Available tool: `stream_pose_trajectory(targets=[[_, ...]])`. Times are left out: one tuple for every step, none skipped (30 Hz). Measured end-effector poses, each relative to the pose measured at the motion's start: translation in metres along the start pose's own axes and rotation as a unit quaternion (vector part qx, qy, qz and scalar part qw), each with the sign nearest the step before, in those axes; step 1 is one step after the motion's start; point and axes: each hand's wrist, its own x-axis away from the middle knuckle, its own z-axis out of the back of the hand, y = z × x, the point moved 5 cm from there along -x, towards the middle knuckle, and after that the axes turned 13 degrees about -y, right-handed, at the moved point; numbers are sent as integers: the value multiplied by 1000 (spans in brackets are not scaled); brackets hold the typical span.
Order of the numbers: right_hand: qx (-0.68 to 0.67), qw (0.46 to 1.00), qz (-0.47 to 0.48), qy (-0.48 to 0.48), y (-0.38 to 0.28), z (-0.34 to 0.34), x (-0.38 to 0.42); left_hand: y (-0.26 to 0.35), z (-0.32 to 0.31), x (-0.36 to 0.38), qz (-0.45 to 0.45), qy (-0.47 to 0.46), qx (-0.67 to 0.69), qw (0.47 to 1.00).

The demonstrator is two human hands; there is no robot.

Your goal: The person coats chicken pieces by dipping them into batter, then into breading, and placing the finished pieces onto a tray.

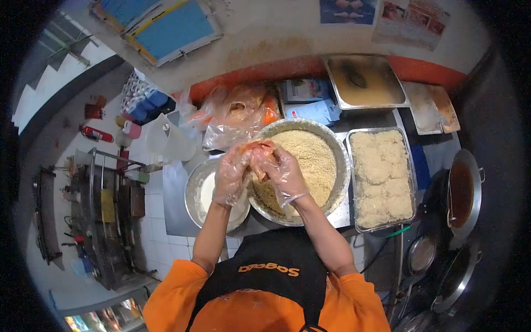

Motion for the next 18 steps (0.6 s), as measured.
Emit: stream_pose_trajectory(targets=[[-40,999,22,-2,1,-5,-2,1,-2,11,5,17,38,999],[-81,996,42,-5,3,-9,-3,-2,4,21,0,27,40,999],[-23,999,29,4,13,-4,-4,-12,13,31,35,24,73,996],[-22,999,24,-7,20,-3,-2,-16,17,40,71,23,107,991],[26,1000,11,-3,25,-1,0,-16,19,48,66,22,116,991],[73,997,2,2,30,1,0,-14,24,53,61,31,118,991],[73,997,-2,-6,37,1,-1,-11,26,58,62,-1,67,996],[82,996,30,-8,41,2,-3,-9,28,62,65,-36,16,997],[91,994,62,-8,37,-2,-4,-8,27,65,70,-71,-35,994],[90,994,57,-11,36,-4,-3,-9,28,69,71,-65,-33,995],[107,993,38,-44,35,-8,-4,-12,27,72,90,-63,-30,993],[124,989,18,-76,30,-13,-6,-14,26,73,109,-61,-27,992],[121,988,-45,-87,31,-15,-8,-10,23,74,138,-28,-22,990],[119,988,-47,-88,34,-16,-9,-16,26,76,139,-26,-22,990],[150,986,-29,-73,33,-17,-11,-13,30,75,93,12,-44,995],[180,982,-9,-58,30,-17,-13,-8,33,74,47,50,-67,995],[153,983,-65,-75,31,-15,-10,-4,36,78,44,41,-72,996],[152,983,-66,-76,35,-12,-9,0,40,80,45,42,-71,996]])
